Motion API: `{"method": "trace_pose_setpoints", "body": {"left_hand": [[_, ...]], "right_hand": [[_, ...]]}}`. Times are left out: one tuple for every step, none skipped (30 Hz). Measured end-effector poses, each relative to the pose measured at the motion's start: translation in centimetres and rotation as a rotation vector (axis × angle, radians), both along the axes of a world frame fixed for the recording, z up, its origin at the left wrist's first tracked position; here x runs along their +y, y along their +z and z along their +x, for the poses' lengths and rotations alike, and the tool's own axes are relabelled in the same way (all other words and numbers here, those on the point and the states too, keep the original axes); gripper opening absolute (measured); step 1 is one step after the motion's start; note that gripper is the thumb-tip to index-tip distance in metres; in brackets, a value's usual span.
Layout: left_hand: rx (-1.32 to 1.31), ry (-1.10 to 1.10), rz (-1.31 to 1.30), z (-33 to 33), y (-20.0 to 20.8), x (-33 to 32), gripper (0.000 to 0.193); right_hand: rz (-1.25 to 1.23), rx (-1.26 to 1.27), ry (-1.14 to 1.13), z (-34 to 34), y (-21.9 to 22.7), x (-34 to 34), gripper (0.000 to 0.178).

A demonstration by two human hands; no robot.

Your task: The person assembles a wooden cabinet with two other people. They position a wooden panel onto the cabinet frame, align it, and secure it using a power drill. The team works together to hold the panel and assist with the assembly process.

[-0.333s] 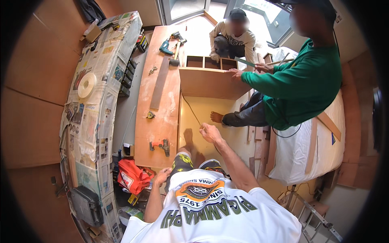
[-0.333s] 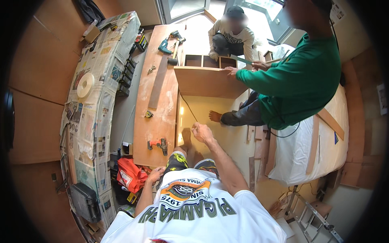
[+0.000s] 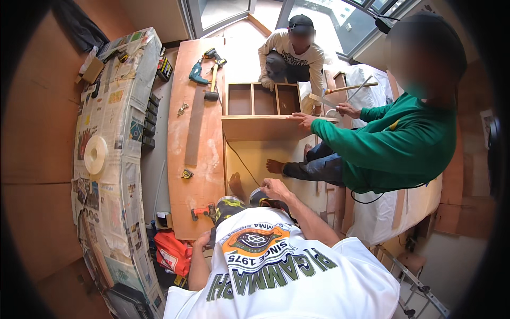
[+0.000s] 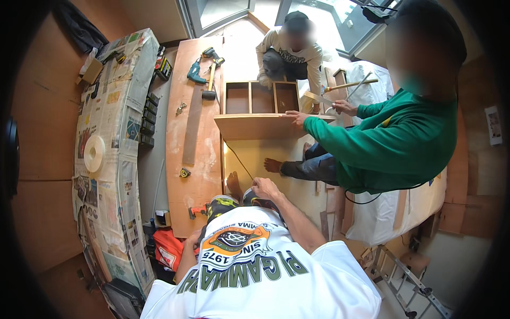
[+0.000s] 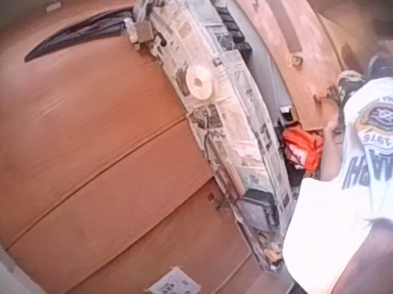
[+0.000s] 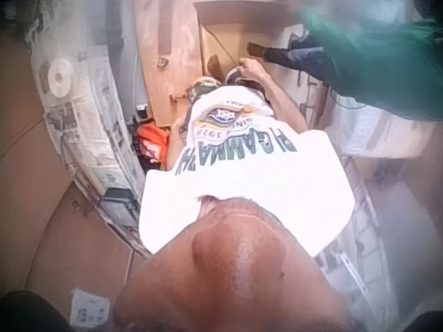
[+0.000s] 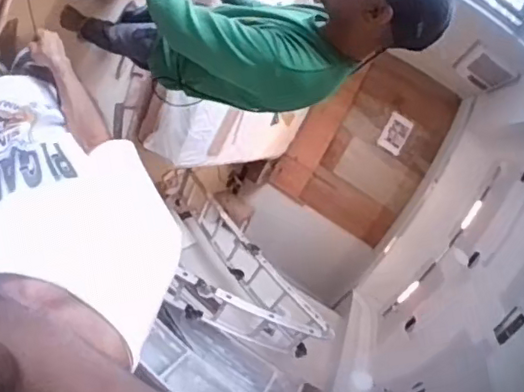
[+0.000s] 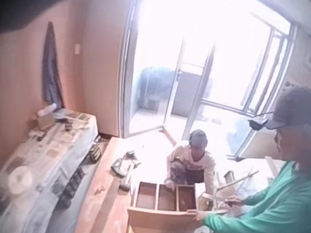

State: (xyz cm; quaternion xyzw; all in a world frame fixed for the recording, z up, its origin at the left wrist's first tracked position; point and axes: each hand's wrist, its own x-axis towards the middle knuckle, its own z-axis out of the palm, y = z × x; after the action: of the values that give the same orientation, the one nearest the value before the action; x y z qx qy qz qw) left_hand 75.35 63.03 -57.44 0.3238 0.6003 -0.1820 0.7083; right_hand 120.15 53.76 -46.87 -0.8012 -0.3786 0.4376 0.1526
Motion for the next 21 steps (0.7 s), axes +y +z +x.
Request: {"method": "trace_pose_setpoints", "body": {"left_hand": [[-0.02,-0.194,-0.067,1.5,1.1,2.8,0.027],[-0.066,0.035,-0.065,1.6,0.7,4.5,0.028],[-0.053,0.063,-0.036,2.1,1.6,7.2,0.031],[-0.038,0.067,0.009,3.8,2.1,8.9,0.037],[-0.026,0.064,0.05,5.8,2.7,10.5,0.045],[-0.004,0.016,0.098,8.1,3.7,11.8,0.052],[0.021,-0.026,0.149,10.3,4.8,12.9,0.06],[-0.013,-0.034,0.138,12.2,5.8,14.1,0.065],[-0.042,-0.042,0.128,13.9,6.8,15.3,0.07],[-0.07,-0.048,0.119,15.5,8.0,16.2,0.075],[-0.068,-0.027,0.15,17.5,9.0,16.8,0.074],[-0.055,0.004,0.145,18.4,9.3,16.9,0.073],[-0.041,0.035,0.14,18.9,9.2,16.7,0.072],[-0.039,0.069,0.137,19.8,8.2,16.4,0.071],[-0.056,0.169,0.101,17.5,4.8,15.8,0.065],[-0.141,0.266,0.013,16.3,3.5,15.0,0.059],[-0.086,0.227,0.035,16.7,3.9,14.4,0.056],[-0.031,0.188,0.061,16.7,4.3,13.7,0.053],[0.036,0.175,0.03,16.3,4.9,13.5,0.048],[0.076,0.19,0.031,17.5,6.3,13.3,0.048],[0.118,0.209,0.034,19.8,9.6,13.2,0.048]], "right_hand": [[0.001,-0.026,-0.023,1.5,0.3,0.6,0.027],[0.084,-0.044,-0.034,2.5,1.3,2.5,0.025],[0.08,-0.039,-0.095,3.2,2.8,4.4,0.024],[0.083,-0.04,-0.138,4.2,3.4,6.2,0.023],[0.139,-0.074,-0.163,5.3,3.1,7.2,0.022],[0.195,-0.106,-0.19,6.1,2.7,8.2,0.022],[0.253,-0.136,-0.212,7.1,2.6,9.3,0.022],[0.278,-0.222,-0.201,8.2,3.1,10.8,0.024],[0.302,-0.303,-0.189,9.4,4.0,12.4,0.026],[0.328,-0.382,-0.177,10.5,4.8,13.8,0.029],[0.323,-0.413,-0.166,11.7,5.0,15.2,0.034],[0.318,-0.443,-0.153,12.9,5.0,16.5,0.039],[0.312,-0.472,-0.14,14.0,4.9,17.5,0.044],[0.316,-0.516,-0.118,15.2,4.3,18.0,0.047],[0.332,-0.547,-0.098,15.8,3.7,19.0,0.051],[0.332,-0.576,-0.083,16.4,3.0,19.6,0.054],[0.285,-0.6,-0.054,17.3,2.2,19.9,0.062],[0.229,-0.604,-0.043,18.0,1.6,20.1,0.062],[0.173,-0.608,-0.03,18.6,0.9,20.4,0.062],[0.106,-0.617,-0.01,19.6,0.2,20.3,0.062],[-0.013,-0.526,0.008,20.4,-0.3,20.3,0.056]]}}
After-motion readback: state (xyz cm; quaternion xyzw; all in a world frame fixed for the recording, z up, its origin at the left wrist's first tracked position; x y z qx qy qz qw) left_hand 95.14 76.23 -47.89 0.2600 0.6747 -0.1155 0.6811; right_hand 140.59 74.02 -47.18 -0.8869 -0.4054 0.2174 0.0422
